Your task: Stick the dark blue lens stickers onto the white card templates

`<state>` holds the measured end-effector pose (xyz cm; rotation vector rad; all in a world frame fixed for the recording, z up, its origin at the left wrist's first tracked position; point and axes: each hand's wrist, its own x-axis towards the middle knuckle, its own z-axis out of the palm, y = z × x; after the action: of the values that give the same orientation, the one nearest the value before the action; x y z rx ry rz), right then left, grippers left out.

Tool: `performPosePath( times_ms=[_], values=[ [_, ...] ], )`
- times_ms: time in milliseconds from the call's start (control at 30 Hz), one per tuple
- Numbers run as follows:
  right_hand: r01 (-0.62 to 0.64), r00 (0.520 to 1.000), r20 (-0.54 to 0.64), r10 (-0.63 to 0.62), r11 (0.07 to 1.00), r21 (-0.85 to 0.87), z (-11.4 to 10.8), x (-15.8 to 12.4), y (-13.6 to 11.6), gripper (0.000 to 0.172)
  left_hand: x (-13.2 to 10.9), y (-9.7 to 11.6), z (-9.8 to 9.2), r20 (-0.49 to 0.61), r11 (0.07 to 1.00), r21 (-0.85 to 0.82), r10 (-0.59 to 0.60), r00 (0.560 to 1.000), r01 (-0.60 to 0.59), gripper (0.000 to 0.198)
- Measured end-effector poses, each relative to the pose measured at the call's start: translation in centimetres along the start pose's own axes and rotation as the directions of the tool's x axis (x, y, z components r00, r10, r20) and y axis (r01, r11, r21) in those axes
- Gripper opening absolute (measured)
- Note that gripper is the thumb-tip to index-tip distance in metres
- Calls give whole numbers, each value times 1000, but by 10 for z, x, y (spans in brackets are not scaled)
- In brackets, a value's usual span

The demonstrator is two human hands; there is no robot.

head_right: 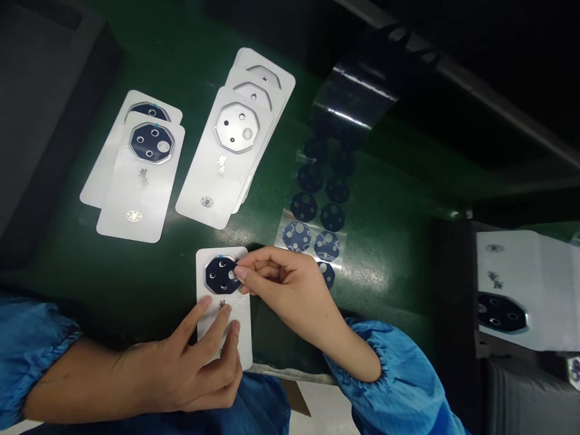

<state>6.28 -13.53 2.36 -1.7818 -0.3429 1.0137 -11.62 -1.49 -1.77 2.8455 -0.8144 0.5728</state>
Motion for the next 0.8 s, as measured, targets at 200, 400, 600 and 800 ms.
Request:
performPosePath(
  times_ms=[200,400,600,800],
  values=[
    [1,1000,-5,-1,1000,-8,0,0,-1,14,0,-2,0,20,1000,3,31,999,-31,21],
    [-4,1000,-6,4,1000,-20,0,1,1,16,-1,0,0,14,1000,8,15,1000,-15,19],
    [-11,1000,-20,10,999,-45,-1,-1,1,18,-2,1,-1,60,1000,-7,12,998,-12,22],
    [29,1000,-1,-29,994,-106,0,-2,3,15,-2,2,-1,41,1000,-1,-1,999,1,20]
  ],
)
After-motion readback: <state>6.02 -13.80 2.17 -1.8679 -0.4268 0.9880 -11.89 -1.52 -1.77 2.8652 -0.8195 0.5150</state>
